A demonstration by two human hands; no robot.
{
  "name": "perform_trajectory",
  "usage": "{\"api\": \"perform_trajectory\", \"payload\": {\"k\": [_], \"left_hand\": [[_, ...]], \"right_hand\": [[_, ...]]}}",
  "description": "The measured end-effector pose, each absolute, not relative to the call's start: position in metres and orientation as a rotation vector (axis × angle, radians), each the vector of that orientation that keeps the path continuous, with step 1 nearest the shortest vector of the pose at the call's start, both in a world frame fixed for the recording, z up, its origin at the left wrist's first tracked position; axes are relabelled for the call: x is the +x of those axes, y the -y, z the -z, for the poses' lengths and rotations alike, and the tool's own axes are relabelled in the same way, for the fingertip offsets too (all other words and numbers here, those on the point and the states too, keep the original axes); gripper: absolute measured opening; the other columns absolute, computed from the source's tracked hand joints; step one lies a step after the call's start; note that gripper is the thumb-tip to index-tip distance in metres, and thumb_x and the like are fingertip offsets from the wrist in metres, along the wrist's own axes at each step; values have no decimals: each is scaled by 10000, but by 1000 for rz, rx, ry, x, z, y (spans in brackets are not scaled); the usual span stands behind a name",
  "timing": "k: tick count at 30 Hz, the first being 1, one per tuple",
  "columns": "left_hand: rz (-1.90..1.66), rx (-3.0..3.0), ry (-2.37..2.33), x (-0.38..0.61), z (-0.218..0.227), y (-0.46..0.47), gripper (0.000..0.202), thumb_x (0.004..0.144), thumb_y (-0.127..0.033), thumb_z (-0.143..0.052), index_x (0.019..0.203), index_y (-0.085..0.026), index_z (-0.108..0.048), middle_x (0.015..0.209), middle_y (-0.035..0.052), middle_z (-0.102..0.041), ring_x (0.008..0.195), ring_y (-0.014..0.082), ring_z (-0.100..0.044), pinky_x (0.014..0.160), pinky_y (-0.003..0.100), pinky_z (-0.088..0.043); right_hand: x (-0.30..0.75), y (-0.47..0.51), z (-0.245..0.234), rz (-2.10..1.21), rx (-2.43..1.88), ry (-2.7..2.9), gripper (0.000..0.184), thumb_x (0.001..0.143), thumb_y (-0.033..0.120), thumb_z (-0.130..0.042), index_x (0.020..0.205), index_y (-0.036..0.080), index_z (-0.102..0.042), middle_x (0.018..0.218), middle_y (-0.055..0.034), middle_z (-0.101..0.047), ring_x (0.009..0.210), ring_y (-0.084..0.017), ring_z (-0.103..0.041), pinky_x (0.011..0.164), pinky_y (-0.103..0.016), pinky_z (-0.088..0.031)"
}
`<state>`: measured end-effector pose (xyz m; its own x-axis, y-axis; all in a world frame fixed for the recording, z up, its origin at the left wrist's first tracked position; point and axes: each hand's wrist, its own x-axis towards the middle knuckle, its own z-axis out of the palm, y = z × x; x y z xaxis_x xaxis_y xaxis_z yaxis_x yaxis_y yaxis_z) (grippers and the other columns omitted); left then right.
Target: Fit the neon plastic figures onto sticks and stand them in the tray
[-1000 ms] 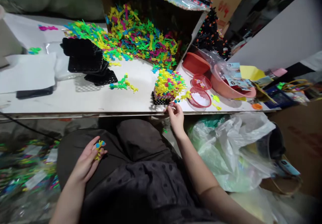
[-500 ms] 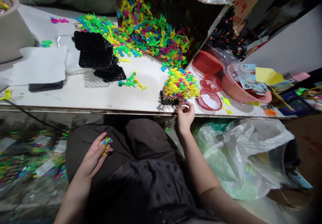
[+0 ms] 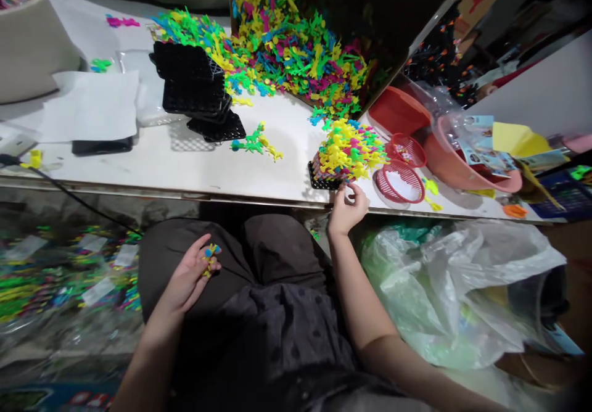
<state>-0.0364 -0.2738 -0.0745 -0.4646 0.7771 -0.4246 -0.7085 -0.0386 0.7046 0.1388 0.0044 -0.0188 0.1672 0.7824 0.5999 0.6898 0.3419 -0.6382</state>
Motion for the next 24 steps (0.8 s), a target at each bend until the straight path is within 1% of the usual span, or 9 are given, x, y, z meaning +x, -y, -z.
{"api": "perform_trajectory", "payload": {"k": [2,6,10,18,24], "left_hand": [[-1731,100,-1098,-36,75,273,548,649,-240,-691,1156,-274,-485,782,-26,-553,595,49,-511,636,174,-483],[-1740,116,-1071,-36,76,273,555,649,-228,-691,1160,-274,-480,815,-20,-557,594,45,-510,635,174,-484],[-1745,125,-1060,-37,76,274,550,658,-223,-683,1165,-272,-476,827,-15,-559,599,48,-513,637,177,-484],[-1756,127,-1042,-36,76,274,543,670,-218,-671,1171,-265,-468,819,-12,-556,597,48,-508,638,181,-480],[-1754,146,-1040,-35,76,276,522,691,-219,-653,1175,-263,-462,789,-20,-545,597,47,-510,636,177,-473]], "right_hand": [[137,-5,21,-68,-1387,1533,234,769,365,-501,856,176,-607,839,-35,-608,748,-160,-491,778,-329,-350],[134,-8,26,-68,-1427,1513,272,774,394,-490,855,167,-616,716,-26,-575,697,-161,-486,749,-327,-356],[135,-12,31,-44,-1443,1531,308,768,430,-485,845,165,-622,665,-19,-540,685,-165,-487,748,-332,-354],[139,-12,29,-2,-1489,1580,281,738,419,-509,820,175,-623,645,-11,-548,683,-174,-479,756,-349,-331],[135,-14,26,-125,-1473,1548,226,713,345,-527,841,174,-601,733,0,-592,626,-140,-464,771,-339,-324]]}}
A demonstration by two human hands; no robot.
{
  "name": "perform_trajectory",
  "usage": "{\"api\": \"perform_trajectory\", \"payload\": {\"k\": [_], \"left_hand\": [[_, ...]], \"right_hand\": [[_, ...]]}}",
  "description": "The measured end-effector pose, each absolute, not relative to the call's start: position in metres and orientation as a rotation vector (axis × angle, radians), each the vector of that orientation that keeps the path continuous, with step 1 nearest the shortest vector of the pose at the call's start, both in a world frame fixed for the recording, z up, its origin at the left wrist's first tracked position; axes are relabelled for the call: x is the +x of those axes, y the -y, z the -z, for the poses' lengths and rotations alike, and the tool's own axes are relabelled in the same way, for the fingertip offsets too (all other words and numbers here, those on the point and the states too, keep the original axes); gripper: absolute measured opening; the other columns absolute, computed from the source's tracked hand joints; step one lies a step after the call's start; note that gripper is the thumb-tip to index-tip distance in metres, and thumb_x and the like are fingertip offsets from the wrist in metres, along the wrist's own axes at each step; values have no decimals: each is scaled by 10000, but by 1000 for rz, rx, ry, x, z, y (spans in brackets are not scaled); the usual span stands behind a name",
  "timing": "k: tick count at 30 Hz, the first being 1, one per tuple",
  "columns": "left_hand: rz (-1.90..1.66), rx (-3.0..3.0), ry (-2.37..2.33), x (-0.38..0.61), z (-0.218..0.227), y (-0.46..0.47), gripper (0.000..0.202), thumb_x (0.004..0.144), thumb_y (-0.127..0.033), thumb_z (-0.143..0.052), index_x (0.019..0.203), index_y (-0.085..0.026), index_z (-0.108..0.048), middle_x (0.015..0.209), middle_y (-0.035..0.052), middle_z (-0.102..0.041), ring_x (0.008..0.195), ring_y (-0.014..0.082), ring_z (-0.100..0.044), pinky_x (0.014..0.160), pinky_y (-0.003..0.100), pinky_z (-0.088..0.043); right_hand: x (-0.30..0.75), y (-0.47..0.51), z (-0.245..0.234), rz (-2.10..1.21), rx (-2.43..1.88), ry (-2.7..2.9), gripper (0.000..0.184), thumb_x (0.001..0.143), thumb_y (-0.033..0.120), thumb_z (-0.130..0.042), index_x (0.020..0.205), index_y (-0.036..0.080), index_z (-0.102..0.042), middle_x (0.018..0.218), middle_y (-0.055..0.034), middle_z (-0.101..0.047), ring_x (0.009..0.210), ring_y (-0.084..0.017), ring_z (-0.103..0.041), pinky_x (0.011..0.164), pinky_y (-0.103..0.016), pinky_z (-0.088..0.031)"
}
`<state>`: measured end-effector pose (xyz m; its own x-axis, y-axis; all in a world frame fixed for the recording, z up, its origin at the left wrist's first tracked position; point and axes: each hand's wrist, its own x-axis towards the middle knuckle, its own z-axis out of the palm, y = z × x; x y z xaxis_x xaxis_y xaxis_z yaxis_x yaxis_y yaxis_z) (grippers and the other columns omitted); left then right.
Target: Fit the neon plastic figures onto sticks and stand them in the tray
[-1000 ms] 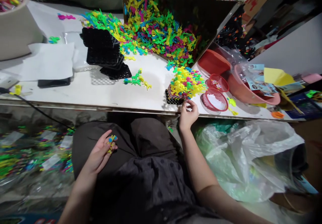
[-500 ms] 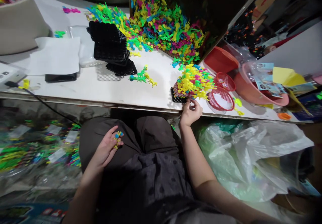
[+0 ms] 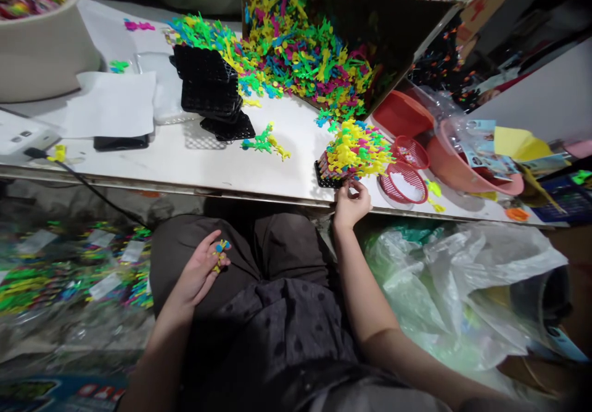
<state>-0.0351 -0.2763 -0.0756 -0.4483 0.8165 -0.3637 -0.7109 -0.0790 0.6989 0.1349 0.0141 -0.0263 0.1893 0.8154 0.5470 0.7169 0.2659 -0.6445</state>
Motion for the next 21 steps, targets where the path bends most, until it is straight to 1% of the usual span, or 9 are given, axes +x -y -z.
{"api": "perform_trajectory", "payload": {"k": [4,7,9,12,17,21], "left_hand": [[-1744,137,-1074,-33,74,279,529,679,-236,-665,1168,-266,-464,844,-11,-559,614,53,-534,630,171,-464],[-1734,124,-1095,-33,72,280,555,664,-238,-676,1174,-259,-456,875,0,-564,620,59,-541,630,177,-461],[-1734,128,-1098,-33,70,280,555,671,-239,-670,1180,-255,-449,869,0,-562,619,57,-540,643,181,-459],[-1730,142,-1097,-33,69,279,541,690,-246,-654,1187,-261,-440,856,-5,-556,630,58,-543,646,174,-451],[-1737,189,-1098,-32,71,278,533,708,-242,-638,1198,-268,-429,846,-10,-539,641,56,-534,670,176,-453],[-1750,186,-1093,-32,71,278,540,702,-247,-645,1198,-265,-433,855,-4,-546,625,52,-521,665,173,-458]], "right_hand": [[133,-14,23,-192,-1450,1536,271,727,371,-503,883,159,-567,764,-17,-599,628,-142,-475,770,-335,-325],[134,-13,18,-190,-1438,1559,305,734,417,-497,893,162,-551,776,-19,-606,634,-145,-478,803,-354,-302],[136,-14,15,-151,-1443,1581,298,729,440,-506,834,167,-564,764,-20,-606,650,-153,-473,819,-368,-281],[138,-16,14,-84,-1471,1586,275,716,439,-520,732,169,-573,732,-33,-601,680,-176,-465,802,-372,-274],[136,-20,16,-60,-1491,1570,217,705,390,-524,695,175,-549,722,-38,-596,731,-204,-470,788,-369,-273],[131,-22,18,-53,-1494,1553,177,684,356,-537,644,186,-510,656,-27,-573,746,-219,-478,789,-376,-276]]}}
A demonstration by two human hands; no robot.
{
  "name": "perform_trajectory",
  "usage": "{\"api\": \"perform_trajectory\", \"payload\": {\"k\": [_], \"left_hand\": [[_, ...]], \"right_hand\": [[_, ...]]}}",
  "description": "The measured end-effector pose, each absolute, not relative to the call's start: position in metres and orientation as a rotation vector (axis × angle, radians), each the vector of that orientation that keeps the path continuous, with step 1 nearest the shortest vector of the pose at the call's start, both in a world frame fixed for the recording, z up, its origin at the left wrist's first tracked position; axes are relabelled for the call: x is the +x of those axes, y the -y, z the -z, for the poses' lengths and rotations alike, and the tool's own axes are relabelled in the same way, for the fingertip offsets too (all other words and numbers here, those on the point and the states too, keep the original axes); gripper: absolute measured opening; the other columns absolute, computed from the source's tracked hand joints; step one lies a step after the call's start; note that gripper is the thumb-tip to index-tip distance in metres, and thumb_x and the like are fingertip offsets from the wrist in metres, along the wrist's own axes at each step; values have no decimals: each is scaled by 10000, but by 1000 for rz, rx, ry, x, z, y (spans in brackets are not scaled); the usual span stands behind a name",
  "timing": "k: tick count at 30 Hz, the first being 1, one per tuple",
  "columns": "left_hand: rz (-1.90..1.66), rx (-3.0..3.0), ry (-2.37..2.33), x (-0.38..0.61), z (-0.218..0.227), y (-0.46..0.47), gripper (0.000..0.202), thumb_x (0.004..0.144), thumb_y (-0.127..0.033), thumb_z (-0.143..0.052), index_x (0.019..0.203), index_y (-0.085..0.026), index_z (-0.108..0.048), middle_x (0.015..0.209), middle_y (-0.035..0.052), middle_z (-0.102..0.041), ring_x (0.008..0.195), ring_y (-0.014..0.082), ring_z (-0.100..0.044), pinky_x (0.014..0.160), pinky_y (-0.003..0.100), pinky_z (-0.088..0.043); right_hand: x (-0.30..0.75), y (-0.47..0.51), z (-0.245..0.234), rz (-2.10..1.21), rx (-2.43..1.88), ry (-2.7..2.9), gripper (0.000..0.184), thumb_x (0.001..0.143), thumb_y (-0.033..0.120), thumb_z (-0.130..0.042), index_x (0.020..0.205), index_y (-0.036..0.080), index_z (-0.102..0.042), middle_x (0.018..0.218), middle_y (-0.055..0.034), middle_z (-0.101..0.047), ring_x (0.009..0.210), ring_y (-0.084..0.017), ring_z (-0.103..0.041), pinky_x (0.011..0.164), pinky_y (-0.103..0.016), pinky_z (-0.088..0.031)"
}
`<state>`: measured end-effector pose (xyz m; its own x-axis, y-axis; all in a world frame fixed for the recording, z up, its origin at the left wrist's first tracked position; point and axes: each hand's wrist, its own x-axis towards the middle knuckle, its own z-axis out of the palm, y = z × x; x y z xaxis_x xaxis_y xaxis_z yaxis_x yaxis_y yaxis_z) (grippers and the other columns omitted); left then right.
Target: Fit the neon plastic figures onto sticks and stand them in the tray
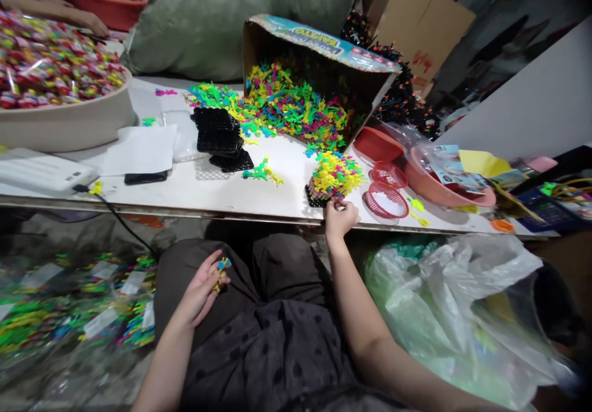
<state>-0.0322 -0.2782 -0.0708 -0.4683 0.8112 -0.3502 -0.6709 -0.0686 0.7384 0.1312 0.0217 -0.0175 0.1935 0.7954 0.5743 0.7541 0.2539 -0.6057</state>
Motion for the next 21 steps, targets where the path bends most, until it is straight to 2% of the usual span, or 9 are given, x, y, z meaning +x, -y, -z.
{"api": "perform_trajectory", "payload": {"k": [5,11,15,18,21], "left_hand": [[-1753,178,-1110,-31,66,278,545,671,-254,-675,1172,-285,-462,828,-21,-560,614,45,-516,677,171,-467],[-1715,189,-1245,-27,62,280,527,634,-349,-690,1124,-357,-495,1015,-30,-574,728,73,-561,740,184,-473],[-1681,241,-1310,-28,68,277,562,600,-375,-706,1122,-346,-501,1099,-4,-560,836,125,-582,779,217,-474],[-1716,237,-1368,-26,74,273,601,532,-404,-736,1090,-345,-519,1082,1,-583,809,136,-597,754,224,-480],[-1776,235,-1442,-22,80,269,613,528,-454,-718,1094,-343,-510,999,14,-619,694,132,-596,705,255,-491]], "right_hand": [[127,-20,18,-65,-1500,1529,162,693,342,-515,633,195,-483,622,-31,-558,744,-231,-481,763,-377,-285],[129,-18,18,-109,-1460,1530,156,709,349,-508,685,196,-490,706,-71,-583,783,-248,-480,744,-366,-297],[131,-18,20,-149,-1423,1534,147,733,344,-498,717,198,-503,744,-76,-585,778,-242,-488,726,-350,-315],[136,-18,19,-186,-1405,1552,155,737,346,-492,707,195,-507,735,-73,-578,774,-238,-489,715,-344,-326],[145,-20,17,-222,-1330,1515,152,737,331,-478,748,183,-512,764,-77,-568,786,-230,-486,724,-340,-348]]}}
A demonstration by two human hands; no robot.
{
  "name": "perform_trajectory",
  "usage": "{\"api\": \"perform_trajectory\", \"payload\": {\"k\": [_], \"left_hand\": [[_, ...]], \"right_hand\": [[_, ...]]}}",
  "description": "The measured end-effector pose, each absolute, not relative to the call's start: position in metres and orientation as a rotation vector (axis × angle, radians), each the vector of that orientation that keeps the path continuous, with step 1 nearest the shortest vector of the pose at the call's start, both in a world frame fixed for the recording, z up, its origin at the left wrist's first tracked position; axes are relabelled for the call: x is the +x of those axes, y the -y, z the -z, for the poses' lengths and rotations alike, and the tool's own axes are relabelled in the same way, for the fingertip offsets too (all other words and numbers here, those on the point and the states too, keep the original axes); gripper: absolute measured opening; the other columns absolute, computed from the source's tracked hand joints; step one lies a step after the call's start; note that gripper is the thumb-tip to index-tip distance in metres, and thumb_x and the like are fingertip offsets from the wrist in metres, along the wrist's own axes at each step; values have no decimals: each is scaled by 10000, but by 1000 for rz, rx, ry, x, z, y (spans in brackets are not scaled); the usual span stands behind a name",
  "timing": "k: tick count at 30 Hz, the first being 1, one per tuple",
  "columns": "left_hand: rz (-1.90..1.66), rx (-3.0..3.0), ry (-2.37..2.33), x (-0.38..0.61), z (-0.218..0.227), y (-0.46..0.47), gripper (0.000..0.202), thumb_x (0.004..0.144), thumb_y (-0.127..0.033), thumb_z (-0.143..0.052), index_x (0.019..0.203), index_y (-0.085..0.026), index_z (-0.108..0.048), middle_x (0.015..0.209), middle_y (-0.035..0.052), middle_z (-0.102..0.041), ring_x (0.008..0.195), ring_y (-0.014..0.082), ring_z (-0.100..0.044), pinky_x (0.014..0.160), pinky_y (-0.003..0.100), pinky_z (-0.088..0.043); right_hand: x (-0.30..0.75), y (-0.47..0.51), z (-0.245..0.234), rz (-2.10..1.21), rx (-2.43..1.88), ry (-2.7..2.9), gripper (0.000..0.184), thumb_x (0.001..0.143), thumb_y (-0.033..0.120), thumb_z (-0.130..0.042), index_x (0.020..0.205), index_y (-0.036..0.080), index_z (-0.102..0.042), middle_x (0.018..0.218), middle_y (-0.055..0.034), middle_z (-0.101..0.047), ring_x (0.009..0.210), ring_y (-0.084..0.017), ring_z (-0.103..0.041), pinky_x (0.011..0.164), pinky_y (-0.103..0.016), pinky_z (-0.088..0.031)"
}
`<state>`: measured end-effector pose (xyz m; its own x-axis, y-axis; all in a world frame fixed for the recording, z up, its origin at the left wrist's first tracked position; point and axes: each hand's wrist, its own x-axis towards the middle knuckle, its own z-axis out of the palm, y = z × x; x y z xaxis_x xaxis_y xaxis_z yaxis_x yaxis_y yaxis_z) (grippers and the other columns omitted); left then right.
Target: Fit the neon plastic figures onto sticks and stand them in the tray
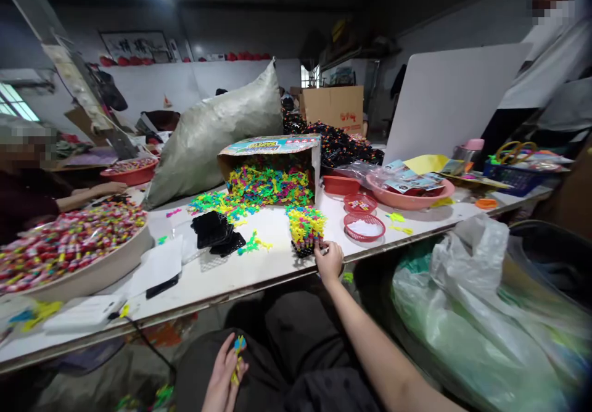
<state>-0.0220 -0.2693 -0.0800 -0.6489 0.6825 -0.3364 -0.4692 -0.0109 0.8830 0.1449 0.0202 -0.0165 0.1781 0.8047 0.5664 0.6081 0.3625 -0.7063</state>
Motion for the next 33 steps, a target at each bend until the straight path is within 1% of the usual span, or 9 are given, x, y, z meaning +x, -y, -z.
{"api": "perform_trajectory", "payload": {"k": [2,4,7,9,14,20,25,28,33], "left_hand": [[-1767,290,-1499,-18,79,263,575,547,-466,-698,1076,-313,-535,1006,35,-611,628,131,-578,702,303,-495],[-1681,449,-1573,-10,70,251,455,568,-452,-680,972,-254,-616,1077,70,-572,682,164,-585,743,357,-488],[-1515,909,-1712,16,40,216,209,667,-340,-592,801,-211,-687,1200,90,-478,999,261,-518,892,407,-408],[-1468,1272,-1791,39,16,184,232,725,-198,-484,845,-228,-680,1209,79,-461,1149,258,-402,989,419,-302],[-1420,1663,-2154,68,-23,110,397,736,-55,-364,1064,-150,-567,1227,153,-361,1154,272,-371,974,445,-290],[-1267,1547,-2573,20,-11,74,365,743,-27,-332,1050,-102,-515,1212,197,-343,1068,282,-419,887,449,-329],[-1148,1636,-2680,2,-22,61,279,784,-72,-385,988,-132,-565,1237,142,-416,1112,300,-360,940,530,-135],[-1321,1529,-2789,21,-27,65,252,794,-105,-380,968,-95,-562,1148,150,-470,1095,299,-365,910,504,-186],[-1284,1615,-2539,73,-12,59,203,818,-207,-410,927,-156,-573,930,72,-593,904,181,-506,826,302,-359]], "right_hand": [[152,-25,16,-260,-1268,1474,176,729,300,-462,831,166,-515,826,-91,-565,816,-228,-490,736,-338,-369],[160,-31,15,-338,-1216,1513,228,709,265,-453,897,153,-516,868,-100,-572,817,-223,-504,732,-335,-388],[169,-39,15,-506,-1156,1672,257,692,246,-451,921,166,-536,843,-66,-608,717,-188,-535,684,-308,-408],[173,-42,14,-589,-1133,1724,261,691,247,-450,924,178,-548,820,-36,-625,665,-161,-544,646,-280,-413],[179,-47,10,-648,-1112,1806,240,674,231,-452,880,192,-569,802,-9,-635,646,-139,-551,630,-256,-411],[184,-59,10,-737,-1054,1923,190,678,272,-474,823,185,-560,779,-25,-631,619,-150,-546,608,-263,-398],[187,-65,13,-778,-1035,1958,231,691,361,-495,822,186,-569,713,-9,-617,571,-137,-523,569,-246,-384],[188,-68,17,-810,-1045,1968,246,681,397,-504,791,191,-581,590,17,-575,524,-137,-503,522,-236,-367],[188,-68,20,-839,-1034,1962,259,670,407,-518,800,193,-583,655,8,-604,581,-142,-532,568,-241,-399]]}}
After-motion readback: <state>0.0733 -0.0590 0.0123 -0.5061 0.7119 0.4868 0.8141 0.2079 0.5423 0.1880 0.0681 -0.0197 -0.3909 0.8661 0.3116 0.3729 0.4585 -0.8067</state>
